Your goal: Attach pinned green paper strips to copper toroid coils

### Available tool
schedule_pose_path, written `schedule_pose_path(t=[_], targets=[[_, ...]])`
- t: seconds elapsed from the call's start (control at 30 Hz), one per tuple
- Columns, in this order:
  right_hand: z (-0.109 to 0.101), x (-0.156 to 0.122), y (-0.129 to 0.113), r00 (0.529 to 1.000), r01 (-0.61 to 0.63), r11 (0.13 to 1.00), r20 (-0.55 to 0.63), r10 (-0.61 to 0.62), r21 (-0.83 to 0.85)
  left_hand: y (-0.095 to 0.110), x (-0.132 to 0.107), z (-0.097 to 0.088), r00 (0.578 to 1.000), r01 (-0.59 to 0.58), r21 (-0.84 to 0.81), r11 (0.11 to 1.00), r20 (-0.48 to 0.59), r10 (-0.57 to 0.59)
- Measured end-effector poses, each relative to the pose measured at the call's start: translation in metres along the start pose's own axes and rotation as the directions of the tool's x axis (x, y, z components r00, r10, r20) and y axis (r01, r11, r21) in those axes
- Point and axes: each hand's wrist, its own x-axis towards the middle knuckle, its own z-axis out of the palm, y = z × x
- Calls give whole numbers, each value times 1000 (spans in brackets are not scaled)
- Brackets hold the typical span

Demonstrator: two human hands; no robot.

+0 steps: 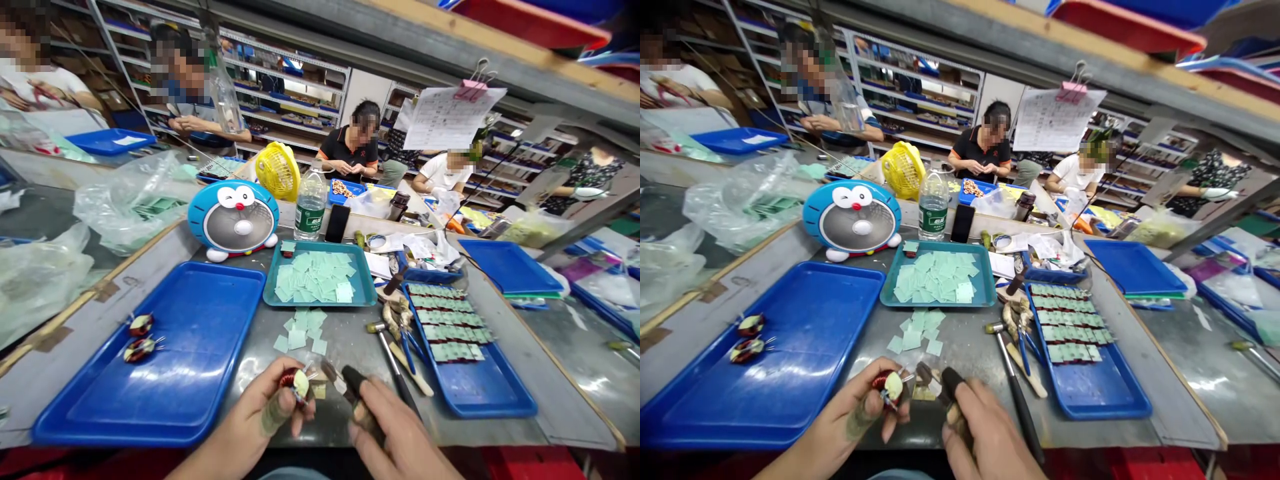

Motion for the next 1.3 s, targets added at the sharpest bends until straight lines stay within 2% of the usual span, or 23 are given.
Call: schedule_pose_path(t=[0.07, 0.13, 0.3, 0.4, 0.53, 0.7, 0.83, 0.97, 1.17, 1.3], targets=[[-8, 2, -14, 995, 88, 957, -17, -97, -276, 9, -3, -1, 999, -35, 178, 984, -6, 36], [-13, 3, -24, 988, 147, 913, 19, -151, -381, 16, -6, -4, 997, -77, 332, 940, 12, 77], [-10, 7, -29, 973, 225, 868, 52, -225, -443, 26, -9, -12, 981, -191, 606, 772, 84, 176], [-5, 9, -26, 972, 225, 874, 37, -232, -431, 31, -11, -11, 973, -231, 638, 735, 134, 189], [-8, 9, -33, 981, 189, 895, 46, -187, -404, 41, -16, -4, 964, -264, 588, 764, 144, 222], [-20, 9, -55, 984, 179, 867, 108, -145, -465, 50, -21, -2, 990, -129, 544, 829, 123, 73], [-27, 15, -63, 972, 232, 809, 163, -170, -540, 50, -25, -5, 994, -76, 479, 875, 102, 30], [-31, 22, -67, 960, 271, 804, 206, -188, -530, 44, -28, -6, 995, -65, 324, 944, 98, 35], [-32, 28, -69, 941, 332, 770, 250, -229, -545, 34, -27, -4, 991, 40, -19, 999, 132, -37], [-22, 26, -58, 927, 360, 685, 161, -338, -634, 23, -29, 5, 995, 42, -208, 977, 96, -22]])
